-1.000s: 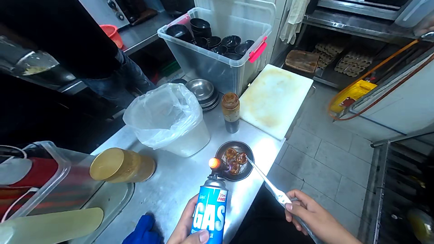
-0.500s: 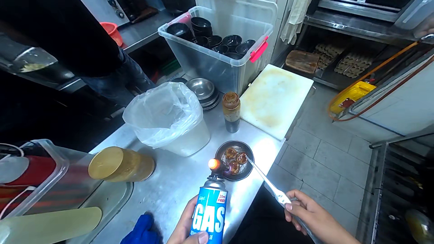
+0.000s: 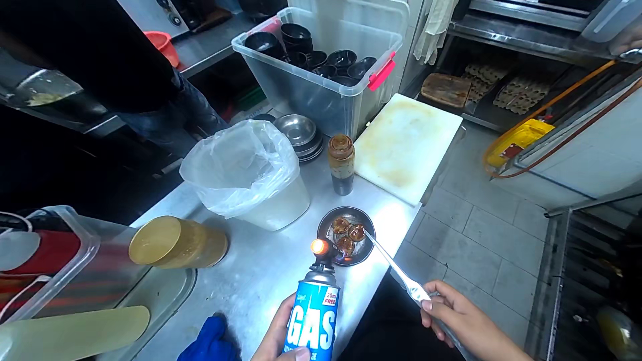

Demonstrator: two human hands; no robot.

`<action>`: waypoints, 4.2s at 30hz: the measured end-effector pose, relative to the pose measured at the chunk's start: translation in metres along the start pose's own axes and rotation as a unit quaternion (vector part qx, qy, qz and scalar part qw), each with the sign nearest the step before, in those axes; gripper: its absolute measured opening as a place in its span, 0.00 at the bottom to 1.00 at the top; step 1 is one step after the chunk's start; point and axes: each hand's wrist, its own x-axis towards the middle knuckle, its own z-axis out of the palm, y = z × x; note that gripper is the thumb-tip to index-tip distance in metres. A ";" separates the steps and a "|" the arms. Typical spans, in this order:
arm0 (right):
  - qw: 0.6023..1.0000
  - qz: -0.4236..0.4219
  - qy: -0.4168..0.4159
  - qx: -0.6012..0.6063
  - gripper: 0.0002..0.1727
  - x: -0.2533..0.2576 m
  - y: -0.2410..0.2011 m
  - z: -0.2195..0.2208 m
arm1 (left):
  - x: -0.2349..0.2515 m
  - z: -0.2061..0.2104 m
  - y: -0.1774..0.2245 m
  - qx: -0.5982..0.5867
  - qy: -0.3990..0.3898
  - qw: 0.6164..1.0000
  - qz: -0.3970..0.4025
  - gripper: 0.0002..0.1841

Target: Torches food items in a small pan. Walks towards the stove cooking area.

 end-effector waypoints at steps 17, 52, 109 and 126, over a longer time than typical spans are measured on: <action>1.000 0.000 0.005 0.005 0.16 0.000 0.003 0.002 | 0.004 0.000 0.000 -0.008 -0.003 1.000 0.006 0.36; 0.992 0.094 -0.044 0.069 0.13 0.068 -0.020 0.035 | 0.014 -0.001 0.009 -0.020 0.025 0.999 0.039 0.39; 0.695 -0.268 0.231 -0.626 0.15 0.090 0.018 0.029 | 0.024 -0.011 0.018 -0.017 0.027 0.998 0.053 0.39; 0.871 -0.061 0.068 -0.484 0.24 0.057 -0.011 0.024 | 0.034 -0.018 0.015 -0.056 0.049 0.995 0.064 0.40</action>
